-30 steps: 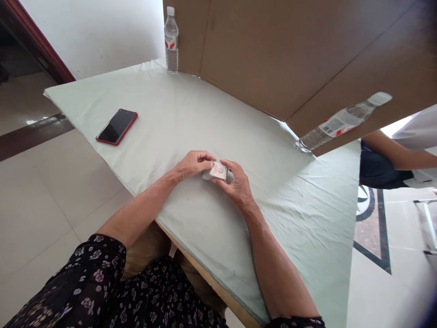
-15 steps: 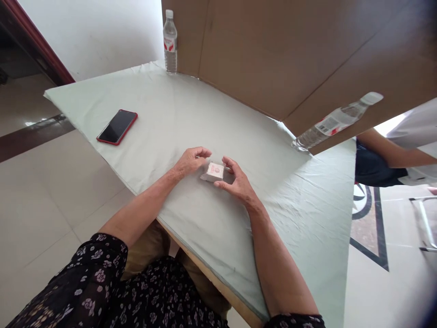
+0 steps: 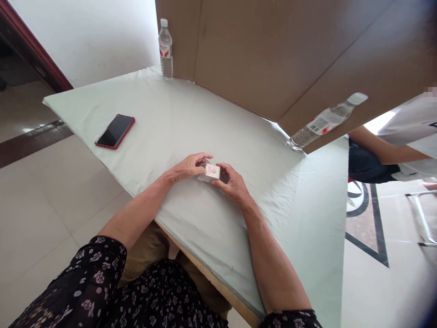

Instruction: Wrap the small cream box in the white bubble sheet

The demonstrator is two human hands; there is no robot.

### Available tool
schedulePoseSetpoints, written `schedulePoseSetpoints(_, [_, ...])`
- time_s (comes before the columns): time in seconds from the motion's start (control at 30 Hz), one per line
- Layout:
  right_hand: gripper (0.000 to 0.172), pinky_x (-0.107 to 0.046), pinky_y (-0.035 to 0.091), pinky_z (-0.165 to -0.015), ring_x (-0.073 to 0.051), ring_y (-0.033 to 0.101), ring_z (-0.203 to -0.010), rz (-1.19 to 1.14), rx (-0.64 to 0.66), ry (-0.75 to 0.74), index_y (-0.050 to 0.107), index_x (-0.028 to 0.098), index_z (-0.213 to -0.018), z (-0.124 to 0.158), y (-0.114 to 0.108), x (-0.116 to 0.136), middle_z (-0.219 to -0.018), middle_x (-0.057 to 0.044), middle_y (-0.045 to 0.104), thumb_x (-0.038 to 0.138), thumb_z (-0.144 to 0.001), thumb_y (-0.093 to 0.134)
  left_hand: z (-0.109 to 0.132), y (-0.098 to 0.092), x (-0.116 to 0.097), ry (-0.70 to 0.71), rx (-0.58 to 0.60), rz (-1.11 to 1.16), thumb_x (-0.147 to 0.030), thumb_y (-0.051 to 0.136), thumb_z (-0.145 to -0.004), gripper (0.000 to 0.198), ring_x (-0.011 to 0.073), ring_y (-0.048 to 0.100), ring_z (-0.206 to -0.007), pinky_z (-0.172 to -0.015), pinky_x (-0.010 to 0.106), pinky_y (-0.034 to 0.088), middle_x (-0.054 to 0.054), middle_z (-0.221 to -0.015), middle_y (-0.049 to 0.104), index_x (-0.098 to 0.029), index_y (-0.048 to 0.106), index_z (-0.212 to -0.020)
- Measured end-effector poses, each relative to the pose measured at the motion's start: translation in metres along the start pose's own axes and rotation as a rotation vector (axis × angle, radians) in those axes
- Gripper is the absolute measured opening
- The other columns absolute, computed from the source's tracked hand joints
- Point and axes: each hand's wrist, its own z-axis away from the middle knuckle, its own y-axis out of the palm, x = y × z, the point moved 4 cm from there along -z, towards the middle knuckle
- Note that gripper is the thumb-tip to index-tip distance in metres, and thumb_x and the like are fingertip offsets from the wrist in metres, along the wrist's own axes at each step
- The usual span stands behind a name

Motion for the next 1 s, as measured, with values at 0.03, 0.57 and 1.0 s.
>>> schedulePoseSetpoints(0.03, [0.051, -0.045, 0.049, -0.095, -0.027, 0.065, -0.105, -0.022, 0.011, -0.002, 0.061, 0.026, -0.125, 0.000, 0.000, 0.001, -0.115, -0.006, 0.071, 0.039, -0.076, 0.072, 0.000, 0.000, 0.000, 0.000, -0.001, 0.014, -0.025, 0.061, -0.067, 0.070, 0.0229, 0.063, -0.103, -0.086, 0.034, 0.049, 0.012, -0.116, 0.066, -0.013, 0.054, -0.135])
schedulePoseSetpoints(0.57, [0.026, -0.049, 0.039, -0.114, -0.026, 0.057, -0.128, -0.033, -0.133, -0.163, 0.072, 0.030, -0.108, -0.005, -0.011, 0.015, -0.132, -0.006, 0.066, 0.044, -0.085, 0.070, 0.001, -0.006, -0.003, -0.020, -0.059, 0.028, -0.025, 0.062, -0.066, 0.059, 0.0251, 0.062, -0.108, -0.097, 0.040, 0.047, 0.012, -0.116, 0.069, -0.013, 0.063, -0.124])
schedulePoseSetpoints(1.0, [0.022, -0.047, 0.044, -0.099, -0.026, 0.068, -0.107, 0.290, -0.231, -0.258, 0.071, 0.026, -0.091, -0.020, -0.002, 0.024, -0.109, -0.007, 0.076, 0.032, -0.096, 0.050, 0.002, 0.003, -0.007, -0.005, 0.003, -0.117, -0.032, 0.061, -0.068, 0.061, 0.0197, 0.061, -0.088, -0.079, 0.031, 0.049, 0.007, -0.100, 0.068, -0.013, 0.064, -0.126])
